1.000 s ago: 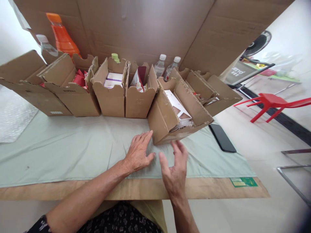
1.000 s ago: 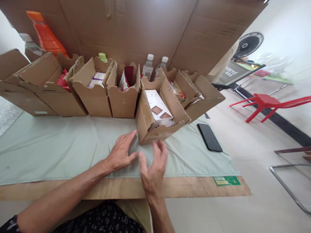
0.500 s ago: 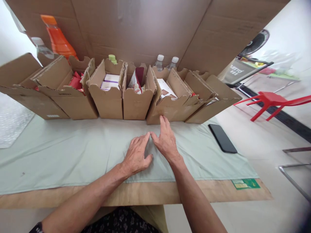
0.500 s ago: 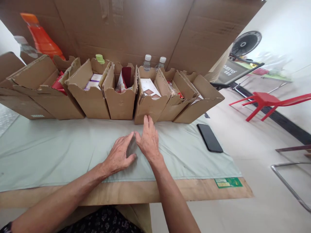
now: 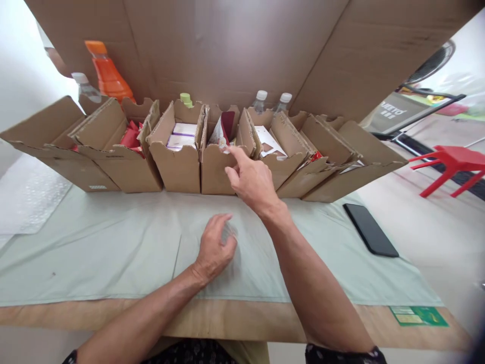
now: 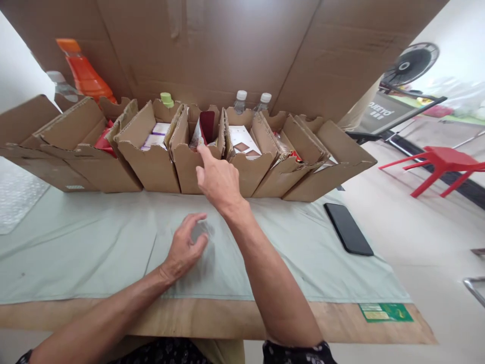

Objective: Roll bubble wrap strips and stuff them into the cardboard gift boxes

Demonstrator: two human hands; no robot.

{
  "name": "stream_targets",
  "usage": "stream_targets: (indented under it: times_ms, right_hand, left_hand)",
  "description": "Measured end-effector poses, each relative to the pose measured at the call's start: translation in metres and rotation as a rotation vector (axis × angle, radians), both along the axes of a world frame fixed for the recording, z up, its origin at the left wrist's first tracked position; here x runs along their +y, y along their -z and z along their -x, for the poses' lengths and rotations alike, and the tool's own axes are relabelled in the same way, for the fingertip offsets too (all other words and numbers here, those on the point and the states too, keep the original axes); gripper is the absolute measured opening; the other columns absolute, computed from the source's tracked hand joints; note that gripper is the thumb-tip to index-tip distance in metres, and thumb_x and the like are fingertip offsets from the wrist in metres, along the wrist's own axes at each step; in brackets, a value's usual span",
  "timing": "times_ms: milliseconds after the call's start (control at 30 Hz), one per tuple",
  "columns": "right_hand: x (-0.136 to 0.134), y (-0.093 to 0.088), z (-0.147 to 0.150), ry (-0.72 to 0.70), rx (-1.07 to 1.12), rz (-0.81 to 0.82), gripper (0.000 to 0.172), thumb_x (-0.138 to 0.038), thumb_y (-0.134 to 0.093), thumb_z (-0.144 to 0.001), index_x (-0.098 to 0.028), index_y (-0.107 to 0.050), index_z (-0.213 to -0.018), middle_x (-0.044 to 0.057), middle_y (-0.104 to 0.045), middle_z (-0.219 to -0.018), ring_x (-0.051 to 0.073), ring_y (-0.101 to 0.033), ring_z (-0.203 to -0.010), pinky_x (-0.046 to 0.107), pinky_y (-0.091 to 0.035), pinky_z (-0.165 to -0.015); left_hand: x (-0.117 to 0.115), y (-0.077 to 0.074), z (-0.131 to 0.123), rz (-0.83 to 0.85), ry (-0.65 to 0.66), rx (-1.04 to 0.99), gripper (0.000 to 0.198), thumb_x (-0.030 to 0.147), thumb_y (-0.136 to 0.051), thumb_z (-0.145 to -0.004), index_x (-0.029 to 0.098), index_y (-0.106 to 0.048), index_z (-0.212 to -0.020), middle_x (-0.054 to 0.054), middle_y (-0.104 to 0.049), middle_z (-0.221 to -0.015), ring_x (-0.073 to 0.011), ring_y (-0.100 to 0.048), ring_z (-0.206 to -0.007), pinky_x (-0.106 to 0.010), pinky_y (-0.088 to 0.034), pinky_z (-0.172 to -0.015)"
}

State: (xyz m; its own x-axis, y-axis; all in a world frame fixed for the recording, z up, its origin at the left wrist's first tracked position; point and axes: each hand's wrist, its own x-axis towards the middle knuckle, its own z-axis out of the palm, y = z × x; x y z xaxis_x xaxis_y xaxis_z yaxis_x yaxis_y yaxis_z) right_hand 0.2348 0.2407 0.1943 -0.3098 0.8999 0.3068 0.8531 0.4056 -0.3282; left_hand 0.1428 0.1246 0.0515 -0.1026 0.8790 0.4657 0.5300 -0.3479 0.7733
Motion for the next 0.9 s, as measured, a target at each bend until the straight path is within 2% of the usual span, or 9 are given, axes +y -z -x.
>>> stream_targets:
  times_ms: [67, 167, 333, 467, 567, 667, 767, 833, 900]
  right_hand:
    - [0.005, -0.002, 0.006, 0.043, -0.043, -0.021, 0.035, -0.021, -0.052, -0.097, -0.023, -0.070, -0.127, 0.007, -0.078, -0.092, 0.025, -0.070, -0.082, 0.035, -0.047, -0.076]
    - [-0.013, 0.003, -0.003, 0.048, -0.026, -0.057, 0.026, -0.020, -0.051, -0.099, -0.021, -0.073, -0.113, 0.008, -0.079, -0.094, 0.023, -0.070, -0.081, 0.031, -0.043, -0.071]
    - [-0.097, 0.010, -0.051, -0.099, 0.118, -0.187, 0.020, -0.019, -0.051, -0.101, -0.020, -0.070, -0.100, 0.003, -0.076, -0.082, 0.017, -0.068, -0.070, 0.028, -0.044, -0.066]
    - [-0.170, 0.012, -0.113, -0.197, 0.242, -0.245, 0.017, -0.017, -0.058, -0.098, -0.025, -0.072, -0.101, 0.003, -0.078, -0.087, 0.018, -0.072, -0.073, 0.030, -0.053, -0.069]
    - [-0.212, 0.028, -0.165, 0.095, 0.472, -0.226, 0.031, -0.028, -0.069, -0.094, -0.036, -0.073, -0.124, 0.005, -0.081, -0.104, 0.025, -0.078, -0.087, 0.035, -0.061, -0.074]
    - [-0.240, 0.057, -0.198, 0.326, 0.746, -0.005, 0.072, -0.049, -0.070, -0.091, -0.046, -0.045, -0.158, 0.011, -0.071, -0.140, 0.037, -0.073, -0.117, 0.049, -0.065, -0.085]
    - [-0.247, 0.085, -0.198, 0.297, 0.600, 0.174, 0.079, -0.063, -0.069, -0.086, -0.037, -0.050, -0.157, 0.012, -0.064, -0.149, 0.045, -0.060, -0.136, 0.061, -0.054, -0.108]
    - [-0.236, 0.095, -0.186, 0.242, 0.437, 0.171, 0.071, -0.063, -0.070, -0.085, -0.025, -0.064, -0.145, 0.015, -0.072, -0.137, 0.044, -0.063, -0.132, 0.063, -0.047, -0.115]
    - [-0.213, 0.097, -0.171, 0.204, 0.389, 0.143, 0.060, -0.061, -0.068, -0.089, -0.019, -0.071, -0.133, 0.015, -0.077, -0.121, 0.040, -0.070, -0.119, 0.059, -0.050, -0.112]
  left_hand:
    - [0.005, -0.008, 0.010, -0.052, -0.114, -0.048, 0.034, 0.012, -0.052, -0.086, 0.020, -0.062, -0.118, -0.009, -0.070, -0.108, -0.0233, -0.070, -0.099, -0.034, -0.060, -0.075]
    - [0.012, -0.022, 0.029, -0.183, -0.264, -0.117, 0.025, 0.018, -0.056, -0.089, 0.021, -0.060, -0.114, -0.007, -0.065, -0.105, -0.0229, -0.066, -0.103, -0.040, -0.057, -0.092]
    - [0.007, -0.046, 0.053, -0.439, -0.425, -0.294, 0.037, 0.025, -0.066, -0.090, 0.023, -0.059, -0.126, -0.006, -0.063, -0.122, -0.0234, -0.062, -0.120, -0.044, -0.047, -0.110]
    - [-0.027, -0.056, 0.059, -0.421, -0.324, -0.342, 0.056, 0.023, -0.069, -0.089, 0.029, -0.054, -0.142, -0.007, -0.059, -0.142, -0.0261, -0.057, -0.135, -0.047, -0.043, -0.117]
    - [-0.060, -0.053, 0.055, -0.288, -0.189, -0.369, 0.068, 0.019, -0.069, -0.089, 0.034, -0.049, -0.153, -0.007, -0.053, -0.155, -0.0282, -0.050, -0.145, -0.050, -0.038, -0.123]
    - [-0.080, -0.044, 0.045, -0.078, -0.063, -0.395, 0.077, 0.020, -0.069, -0.090, 0.037, -0.040, -0.160, -0.005, -0.043, -0.167, -0.0305, -0.042, -0.153, -0.053, -0.034, -0.127]
    - [-0.086, -0.036, 0.031, 0.136, 0.060, -0.432, 0.074, 0.023, -0.068, -0.091, 0.034, -0.041, -0.160, -0.008, -0.046, -0.165, -0.0331, -0.044, -0.151, -0.057, -0.036, -0.126]
    - [-0.087, -0.033, 0.024, 0.213, 0.090, -0.457, 0.070, 0.024, -0.067, -0.091, 0.030, -0.044, -0.157, -0.009, -0.052, -0.160, -0.0332, -0.049, -0.147, -0.057, -0.038, -0.125]
    - [-0.086, -0.032, 0.021, 0.212, 0.059, -0.472, 0.069, 0.023, -0.066, -0.090, 0.028, -0.046, -0.155, -0.010, -0.053, -0.158, -0.0329, -0.050, -0.146, -0.056, -0.038, -0.125]
